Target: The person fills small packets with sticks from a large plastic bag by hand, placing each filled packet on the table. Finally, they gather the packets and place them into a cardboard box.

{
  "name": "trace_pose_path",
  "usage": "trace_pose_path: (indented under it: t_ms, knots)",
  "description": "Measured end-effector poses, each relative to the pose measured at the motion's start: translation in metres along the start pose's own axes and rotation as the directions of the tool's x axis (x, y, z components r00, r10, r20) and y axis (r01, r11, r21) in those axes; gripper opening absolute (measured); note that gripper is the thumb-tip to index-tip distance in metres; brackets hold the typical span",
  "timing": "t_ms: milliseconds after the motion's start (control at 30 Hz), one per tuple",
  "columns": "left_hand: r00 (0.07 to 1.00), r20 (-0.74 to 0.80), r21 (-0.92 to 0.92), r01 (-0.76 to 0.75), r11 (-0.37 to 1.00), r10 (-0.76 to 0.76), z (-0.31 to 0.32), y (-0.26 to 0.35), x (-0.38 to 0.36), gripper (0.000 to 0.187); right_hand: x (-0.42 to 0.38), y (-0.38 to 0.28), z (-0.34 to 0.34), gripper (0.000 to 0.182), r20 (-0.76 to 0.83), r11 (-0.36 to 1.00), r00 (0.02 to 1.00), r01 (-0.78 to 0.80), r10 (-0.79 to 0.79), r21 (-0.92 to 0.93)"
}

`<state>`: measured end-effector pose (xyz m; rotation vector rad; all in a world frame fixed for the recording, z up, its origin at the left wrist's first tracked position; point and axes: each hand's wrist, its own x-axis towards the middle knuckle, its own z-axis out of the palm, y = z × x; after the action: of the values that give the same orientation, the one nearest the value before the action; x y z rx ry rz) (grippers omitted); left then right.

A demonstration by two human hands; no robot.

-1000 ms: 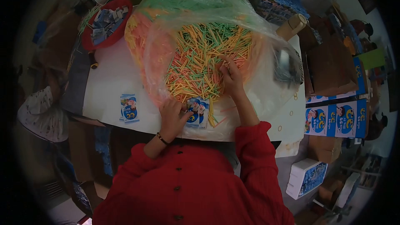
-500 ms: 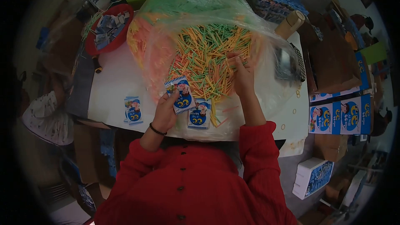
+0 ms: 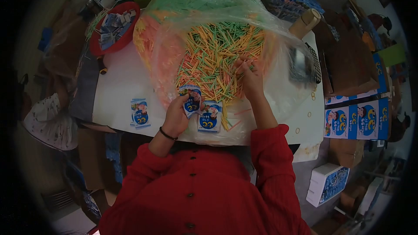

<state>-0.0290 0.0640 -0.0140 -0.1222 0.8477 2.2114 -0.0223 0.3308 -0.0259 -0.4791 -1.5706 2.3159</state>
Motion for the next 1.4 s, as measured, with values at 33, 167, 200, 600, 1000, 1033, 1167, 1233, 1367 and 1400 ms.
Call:
trace_pose_path:
  t_ms: [33, 167, 200, 600, 1000, 1033, 1167, 1233, 1367, 1400]
  knots:
    - [0.999, -0.019, 0.064, -0.024, 0.998, 0.025, 0.005, 0.000, -0.002, 0.024, 0.002, -0.003, -0.002, 0.024, -0.070, 0.991, 0.998, 0.006, 0.003, 0.131]
    - [0.996, 0.023, 0.246, -0.094, 0.965, 0.091, 0.002, -0.007, -0.007, 0.022, -0.009, -0.009, 0.008, 0.020, -0.038, 0.954, 0.999, -0.008, 0.021, 0.300]
    - [0.991, 0.053, 0.355, -0.133, 0.925, 0.123, 0.003, -0.006, -0.008, 0.022, -0.021, -0.017, 0.018, 0.018, 0.049, 0.946, 0.999, -0.008, -0.008, 0.323]
    - [0.972, 0.195, 0.510, -0.213, 0.833, 0.130, 0.010, -0.003, -0.004, 0.022, -0.076, -0.042, 0.085, 0.011, 0.529, 0.985, 0.832, 0.166, -0.170, 0.057]
    - [0.968, 0.237, 0.391, -0.177, 0.903, 0.087, 0.009, -0.007, 0.016, 0.038, -0.066, -0.061, 0.071, 0.039, 0.683, 0.651, 0.724, 0.565, -0.098, -0.506]
    - [0.973, 0.213, 0.349, -0.159, 0.924, 0.087, 0.017, -0.004, 0.017, 0.040, -0.063, -0.067, 0.065, 0.045, 0.667, 0.728, 0.734, 0.526, -0.128, -0.439]
    - [0.925, 0.349, 0.368, -0.285, 0.885, 0.153, 0.031, 0.003, 0.012, 0.038, -0.049, -0.068, 0.032, 0.037, 0.551, 0.774, 0.826, 0.427, -0.123, -0.467]
    - [0.911, 0.337, 0.299, -0.344, 0.890, 0.239, 0.023, -0.001, 0.007, 0.032, -0.029, -0.057, 0.009, 0.027, 0.306, 0.590, 0.934, 0.355, -0.185, -0.725]
    - [0.891, 0.307, 0.428, -0.444, 0.788, 0.335, 0.016, 0.021, -0.036, 0.032, 0.013, -0.066, -0.025, 0.019, 0.309, 0.322, 0.910, 0.391, -0.277, -0.862]
    - [0.912, 0.138, 0.493, -0.401, 0.772, 0.386, 0.009, 0.024, -0.051, 0.030, 0.022, -0.069, -0.030, 0.021, 0.444, 0.110, 0.849, 0.490, -0.287, -0.865]
